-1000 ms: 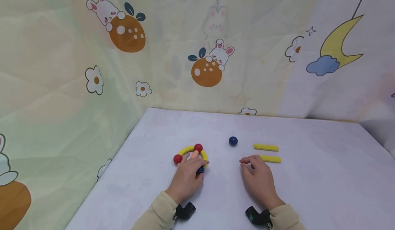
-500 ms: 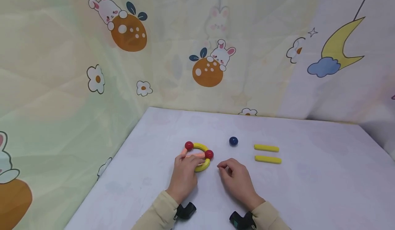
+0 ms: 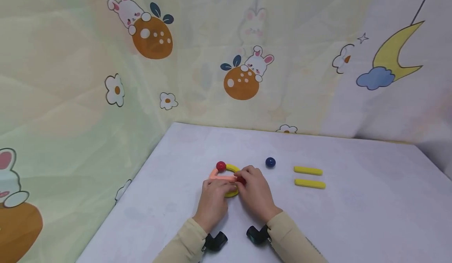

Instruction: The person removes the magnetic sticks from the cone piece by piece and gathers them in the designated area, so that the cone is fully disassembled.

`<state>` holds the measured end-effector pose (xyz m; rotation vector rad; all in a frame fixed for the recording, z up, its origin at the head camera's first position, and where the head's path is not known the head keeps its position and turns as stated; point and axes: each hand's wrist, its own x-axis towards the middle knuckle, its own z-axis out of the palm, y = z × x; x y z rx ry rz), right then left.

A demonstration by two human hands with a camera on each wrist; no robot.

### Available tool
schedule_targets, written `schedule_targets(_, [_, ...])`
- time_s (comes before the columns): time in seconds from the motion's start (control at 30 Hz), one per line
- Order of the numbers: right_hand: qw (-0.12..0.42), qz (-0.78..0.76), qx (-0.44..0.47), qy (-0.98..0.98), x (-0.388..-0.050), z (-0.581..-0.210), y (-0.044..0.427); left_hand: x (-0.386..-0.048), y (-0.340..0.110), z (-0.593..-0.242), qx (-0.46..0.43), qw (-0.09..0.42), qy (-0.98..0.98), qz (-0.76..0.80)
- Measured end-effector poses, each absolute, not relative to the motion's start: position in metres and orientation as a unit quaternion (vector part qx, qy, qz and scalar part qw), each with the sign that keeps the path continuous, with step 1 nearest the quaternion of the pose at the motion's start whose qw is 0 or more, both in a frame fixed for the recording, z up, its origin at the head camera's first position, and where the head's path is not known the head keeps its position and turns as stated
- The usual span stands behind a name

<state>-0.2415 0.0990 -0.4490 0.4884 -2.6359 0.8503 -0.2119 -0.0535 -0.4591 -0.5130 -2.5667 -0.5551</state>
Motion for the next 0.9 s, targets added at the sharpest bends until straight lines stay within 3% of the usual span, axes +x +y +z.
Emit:
schedule_targets(0.2, [0.137,0.253,0.208,-0.935,-0.256,-0.447,0.094,-0.211,-0.048,-0.458,-0.186,0.217,-0.935,-0.212])
schedule_targets(0.47, [0.123,0.301,0.185,-0.928,-0.261,-0.448,0.099,-0.213,-0.047,-0.461,-0.197,0.252,-0.923,-0.214])
schedule_targets(0.67, [0.106,0.370,0.139,-0.912,-0.261,-0.440,0.111,-0.213,-0.048,-0.459,-0.155,0.216,-0.937,-0.225])
schedule_targets(0.9, [0.145,0.407,0.133,-0.892,-0.252,-0.440,0.131,-0.211,-0.051,-0.457,-0.115,0.200,-0.950,-0.211])
